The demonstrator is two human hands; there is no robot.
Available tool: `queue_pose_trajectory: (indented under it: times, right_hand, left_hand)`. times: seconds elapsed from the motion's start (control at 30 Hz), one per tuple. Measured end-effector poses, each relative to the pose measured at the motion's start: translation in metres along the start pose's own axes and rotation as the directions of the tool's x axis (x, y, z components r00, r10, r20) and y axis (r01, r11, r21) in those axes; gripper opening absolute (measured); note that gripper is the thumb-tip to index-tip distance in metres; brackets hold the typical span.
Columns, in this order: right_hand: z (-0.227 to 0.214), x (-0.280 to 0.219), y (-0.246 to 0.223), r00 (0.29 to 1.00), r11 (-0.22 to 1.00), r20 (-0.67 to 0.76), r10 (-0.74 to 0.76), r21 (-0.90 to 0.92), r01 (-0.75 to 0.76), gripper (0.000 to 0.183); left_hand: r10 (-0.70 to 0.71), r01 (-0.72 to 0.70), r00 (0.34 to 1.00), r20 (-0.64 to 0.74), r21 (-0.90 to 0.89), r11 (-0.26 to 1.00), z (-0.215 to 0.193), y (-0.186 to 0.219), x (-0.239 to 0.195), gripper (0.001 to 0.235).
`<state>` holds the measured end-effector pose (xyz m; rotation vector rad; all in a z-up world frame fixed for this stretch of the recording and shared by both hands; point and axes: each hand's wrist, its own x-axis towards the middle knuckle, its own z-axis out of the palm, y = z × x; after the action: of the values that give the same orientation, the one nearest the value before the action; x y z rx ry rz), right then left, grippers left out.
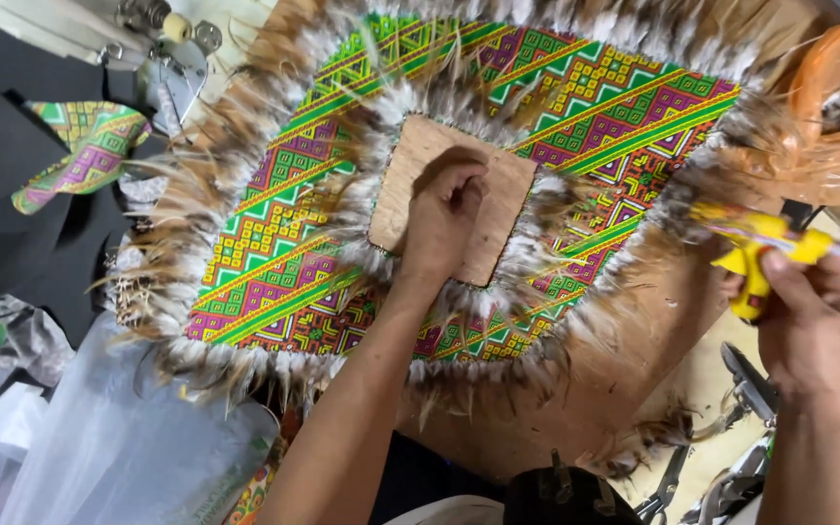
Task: Attaching feathers to the border of a patterned fabric piece using a hot glue gun and trimming with scissors.
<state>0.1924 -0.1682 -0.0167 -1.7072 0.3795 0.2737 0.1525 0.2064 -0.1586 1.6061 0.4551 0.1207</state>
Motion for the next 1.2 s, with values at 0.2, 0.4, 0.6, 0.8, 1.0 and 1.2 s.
queue_pose_trajectory:
  times: [0.2, 0.4, 0.6, 0.8, 1.0, 1.2]
  right_hand:
    - [0.110, 0.018, -0.040, 0.971, 0.963, 0.220, -0.093, -0.229, 0.144, 0.013]
    - [0.131, 0.057, -0.032, 0.890, 0.789, 0.441, -0.114, -0.504, 0.351, 0.020]
    - [0.149, 0.058, -0.027, 0.909, 0.617, 0.371, -0.191, -0.675, 0.405, 0.029]
    - [0.149, 0.074, -0.005, 0.907, 0.548, 0.347, -0.240, -0.722, 0.422, 0.030]
    - [0.150, 0.080, 0.000, 0.909, 0.484, 0.337, -0.243, -0.770, 0.415, 0.034]
    - [0.161, 0.078, -0.007, 0.933, 0.480, 0.316, -0.174, -0.800, 0.360, 0.036]
  left_hand:
    - [0.213, -0.215, 0.976, -0.036, -0.091, 0.972, -0.002, 0.004, 0.001, 0.017]
    - [0.000, 0.001, 0.999, -0.036, 0.041, 0.999, 0.003, -0.007, -0.003, 0.017]
    - [-0.128, 0.127, 0.991, 0.040, 0.022, 0.992, -0.004, 0.009, -0.003, 0.021]
    - [-0.090, 0.088, 0.995, 0.049, 0.037, 0.995, -0.004, 0.005, -0.002, 0.023]
    - [-0.073, 0.073, 0.997, 0.031, 0.009, 0.997, 0.000, -0.003, -0.002, 0.021]
    - [-0.076, 0.076, 0.996, 0.041, 0.007, 0.997, 0.000, -0.004, -0.002, 0.021]
